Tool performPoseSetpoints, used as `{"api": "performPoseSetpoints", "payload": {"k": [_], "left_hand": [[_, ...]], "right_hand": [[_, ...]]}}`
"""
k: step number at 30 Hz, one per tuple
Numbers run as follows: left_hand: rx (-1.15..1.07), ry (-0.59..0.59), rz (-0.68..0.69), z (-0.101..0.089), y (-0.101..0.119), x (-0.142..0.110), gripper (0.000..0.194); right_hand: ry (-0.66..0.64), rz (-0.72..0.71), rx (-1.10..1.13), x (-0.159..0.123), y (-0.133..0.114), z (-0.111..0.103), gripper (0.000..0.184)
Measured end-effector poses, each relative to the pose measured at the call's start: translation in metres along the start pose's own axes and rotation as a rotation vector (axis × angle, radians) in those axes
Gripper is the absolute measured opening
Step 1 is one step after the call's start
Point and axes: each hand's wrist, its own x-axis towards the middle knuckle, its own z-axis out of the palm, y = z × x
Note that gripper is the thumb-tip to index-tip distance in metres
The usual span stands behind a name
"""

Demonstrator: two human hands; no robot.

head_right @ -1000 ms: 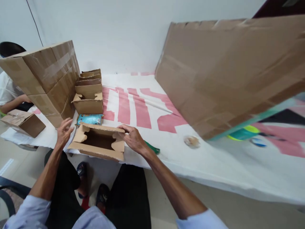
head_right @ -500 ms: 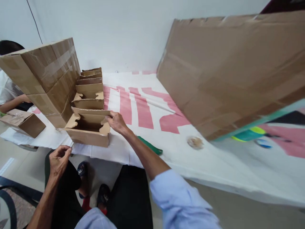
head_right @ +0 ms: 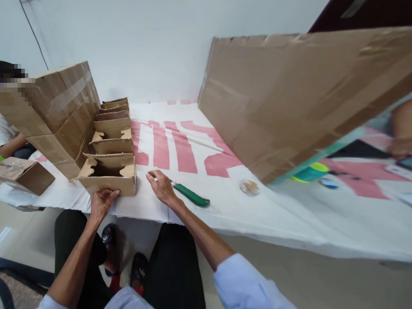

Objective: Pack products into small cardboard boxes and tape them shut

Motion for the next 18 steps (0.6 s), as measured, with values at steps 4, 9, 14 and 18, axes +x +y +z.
{"api": "performPoseSetpoints", "payload": {"k": [4,9,14,18], "left_hand": [[0.122,-0.018,-0.029,0.005,-0.007,0.022,0.035],[0.121,-0.064,-0.017,0.018,-0.008,0.081,0.038],[0.124,-0.061,-0.01,0.037,-0.004,0.146,0.037],[0.136,-0.033,-0.001,0.051,0.0,0.189,0.038]], "right_hand": [[0.012,-0.149,-0.206,-0.03,0.032,0.003,0.027],[-0.003,-0.284,-0.394,-0.039,0.04,0.009,0.018],[-0.007,-0.316,-0.457,-0.038,0.039,0.009,0.017],[-0.008,-0.305,-0.47,-0.04,0.039,0.01,0.017]]}}
